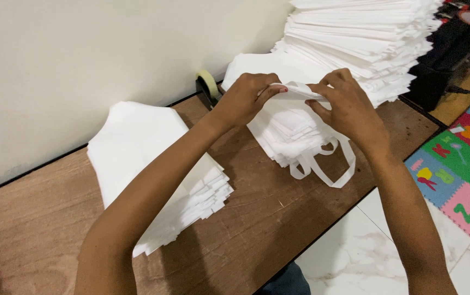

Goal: Folding white non-woven bags and packing them into clear plastic sleeves on a production table.

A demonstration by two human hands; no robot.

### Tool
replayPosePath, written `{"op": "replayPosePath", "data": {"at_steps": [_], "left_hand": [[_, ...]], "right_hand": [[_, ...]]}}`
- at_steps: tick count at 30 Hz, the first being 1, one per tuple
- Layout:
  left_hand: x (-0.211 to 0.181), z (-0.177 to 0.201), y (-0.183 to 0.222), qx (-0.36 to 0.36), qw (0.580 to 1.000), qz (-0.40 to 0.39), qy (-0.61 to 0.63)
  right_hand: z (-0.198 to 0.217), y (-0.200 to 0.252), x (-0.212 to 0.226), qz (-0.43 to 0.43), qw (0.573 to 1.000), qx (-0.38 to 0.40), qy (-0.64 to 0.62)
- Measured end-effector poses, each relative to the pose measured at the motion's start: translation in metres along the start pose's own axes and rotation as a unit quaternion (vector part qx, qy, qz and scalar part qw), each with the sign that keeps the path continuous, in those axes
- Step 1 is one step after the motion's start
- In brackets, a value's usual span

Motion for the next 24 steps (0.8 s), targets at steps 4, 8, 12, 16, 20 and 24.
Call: {"op": "replayPosePath", "data": {"at_steps": [4,8,12,16,20,24], "left_hand": [[-0.011,0.059,0.034,-0.046,0.999,0.015,-0.025],[-0.013,0.11,0.08,-0.105,0.99,0.027,-0.089],[-0.015,0.152,0.141,-0.164,0.978,0.072,-0.108],[-0.044,0.164,0.214,-0.171,0.97,0.099,-0.144],[-0.042,0.154,0.292,-0.178,0.958,0.215,-0.071],[-0.017,0.138,0.353,-0.227,0.931,0.283,0.04]], "right_hand": [[0.008,-0.029,0.053,0.032,0.998,0.012,-0.061],[-0.017,-0.047,0.104,0.105,0.992,-0.064,0.0],[-0.045,-0.059,0.172,0.13,0.989,-0.067,-0.017],[-0.097,-0.044,0.225,0.245,0.966,-0.08,-0.026],[-0.104,-0.038,0.263,0.261,0.951,0.103,-0.129],[-0.092,-0.038,0.262,0.162,0.887,0.351,-0.252]]}}
Point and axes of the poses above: each hand's wrist, its own y-axis away from the middle knuckle, its own z-axis out of the back of the hand, x = y × z, the point moved 6 cm from there along -y, towards the middle knuckle, and after that the axes turned 3 degrees about -y, right-handed, at the moved point
